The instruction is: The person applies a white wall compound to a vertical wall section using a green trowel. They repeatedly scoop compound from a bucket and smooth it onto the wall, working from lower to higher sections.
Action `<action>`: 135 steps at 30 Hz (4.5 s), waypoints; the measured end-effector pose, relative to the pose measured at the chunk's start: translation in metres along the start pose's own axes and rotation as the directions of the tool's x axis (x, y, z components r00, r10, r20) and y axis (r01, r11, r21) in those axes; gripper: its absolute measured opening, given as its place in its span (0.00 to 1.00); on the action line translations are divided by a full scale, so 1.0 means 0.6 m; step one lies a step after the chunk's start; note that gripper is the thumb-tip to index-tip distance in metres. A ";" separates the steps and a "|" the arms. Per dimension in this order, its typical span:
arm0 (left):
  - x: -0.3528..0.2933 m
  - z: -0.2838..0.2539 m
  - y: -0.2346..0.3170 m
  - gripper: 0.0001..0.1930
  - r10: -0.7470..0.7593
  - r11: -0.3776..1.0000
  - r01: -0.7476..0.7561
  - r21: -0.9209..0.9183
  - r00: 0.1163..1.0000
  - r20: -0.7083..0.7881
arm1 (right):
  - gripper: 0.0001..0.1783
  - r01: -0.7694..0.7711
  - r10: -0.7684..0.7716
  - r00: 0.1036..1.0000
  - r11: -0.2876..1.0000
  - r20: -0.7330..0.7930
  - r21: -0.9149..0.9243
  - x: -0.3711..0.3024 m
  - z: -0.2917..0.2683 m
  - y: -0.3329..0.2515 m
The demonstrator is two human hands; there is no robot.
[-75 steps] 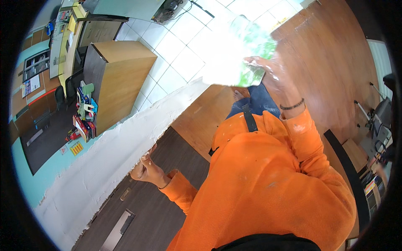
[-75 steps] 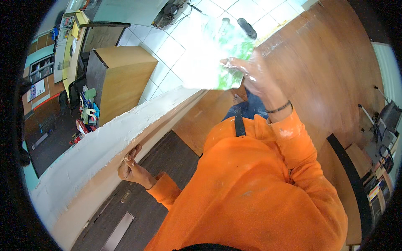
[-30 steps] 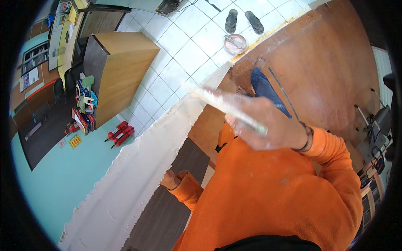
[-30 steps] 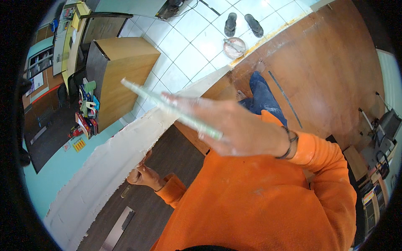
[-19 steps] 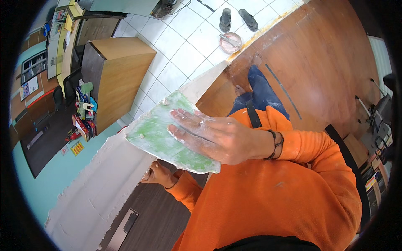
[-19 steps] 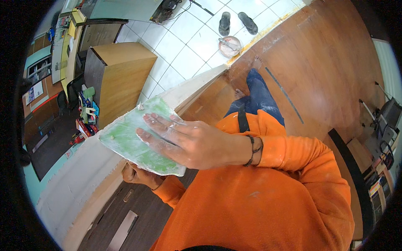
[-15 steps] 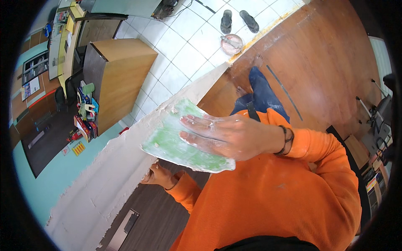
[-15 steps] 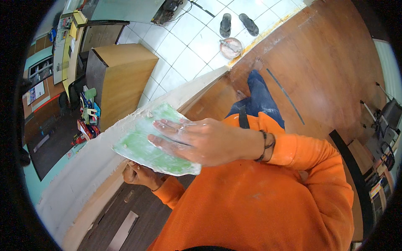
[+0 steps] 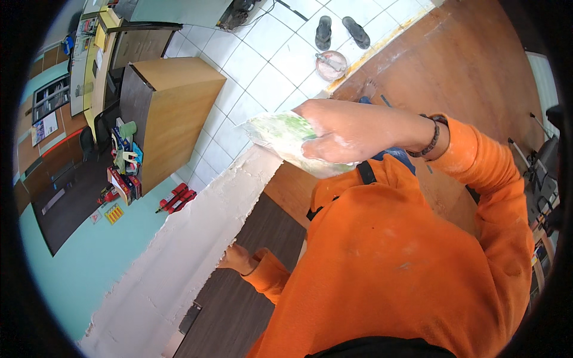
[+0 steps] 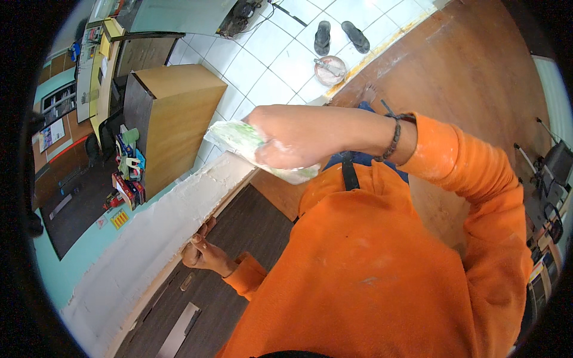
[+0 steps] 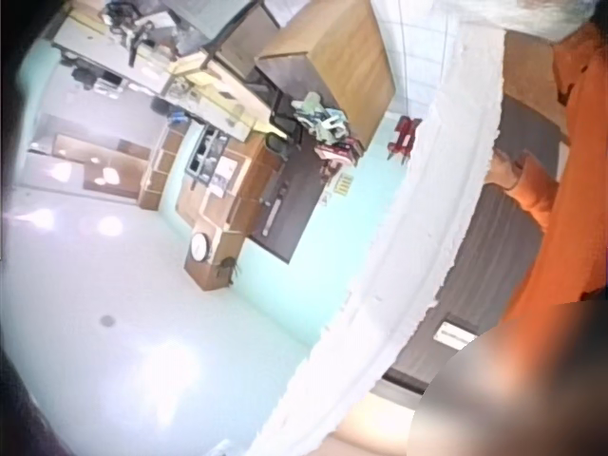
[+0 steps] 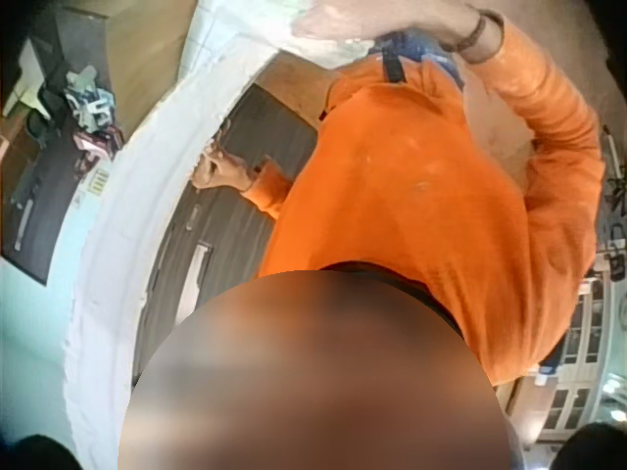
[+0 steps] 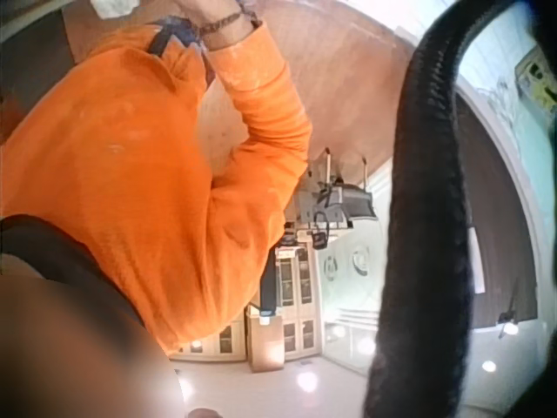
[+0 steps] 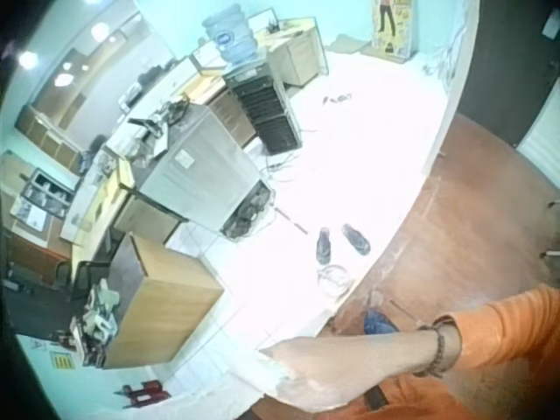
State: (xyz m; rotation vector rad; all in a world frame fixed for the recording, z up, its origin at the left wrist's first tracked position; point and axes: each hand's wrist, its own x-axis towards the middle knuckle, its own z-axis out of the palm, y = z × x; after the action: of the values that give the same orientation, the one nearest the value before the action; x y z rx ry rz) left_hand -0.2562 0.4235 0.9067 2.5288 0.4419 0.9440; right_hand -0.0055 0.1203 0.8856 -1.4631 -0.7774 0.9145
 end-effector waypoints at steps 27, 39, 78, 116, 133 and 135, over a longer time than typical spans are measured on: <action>-0.001 0.007 0.012 0.27 -0.078 0.987 0.080 -0.138 0.997 0.023 | 0.35 0.200 -0.181 0.971 0.973 -0.156 0.116 -0.105 -0.021 -0.099; -0.017 -0.021 -0.040 0.26 -0.084 0.975 0.079 -0.206 0.996 -0.017 | 0.29 0.311 -0.522 0.787 0.796 -0.330 -0.519 -0.038 0.167 0.028; -0.004 0.016 -0.030 0.22 -0.097 0.944 0.093 -0.316 0.995 0.003 | 0.37 0.356 -0.363 0.930 0.928 0.057 0.105 -0.101 0.043 -0.114; -0.001 0.017 -0.014 0.22 -0.098 0.932 0.113 -0.345 0.993 0.062 | 0.35 0.004 -0.003 1.000 0.998 0.012 -0.065 -0.023 0.029 -0.100; -0.004 0.012 -0.002 0.23 -0.091 0.931 0.118 -0.346 0.991 0.094 | 0.39 0.246 -0.284 0.932 0.952 -0.227 -0.180 -0.130 0.059 -0.002; -0.009 0.012 0.001 0.23 -0.090 0.932 0.118 -0.343 0.991 0.096 | 0.37 0.233 -0.294 0.921 0.942 -0.257 -0.242 -0.104 0.083 0.032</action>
State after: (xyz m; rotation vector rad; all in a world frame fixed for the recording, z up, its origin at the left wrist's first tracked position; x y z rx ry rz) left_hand -0.2548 0.4191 0.8990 2.1894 0.3462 0.8005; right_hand -0.0792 0.0873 0.8724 -1.5822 -0.8427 0.4082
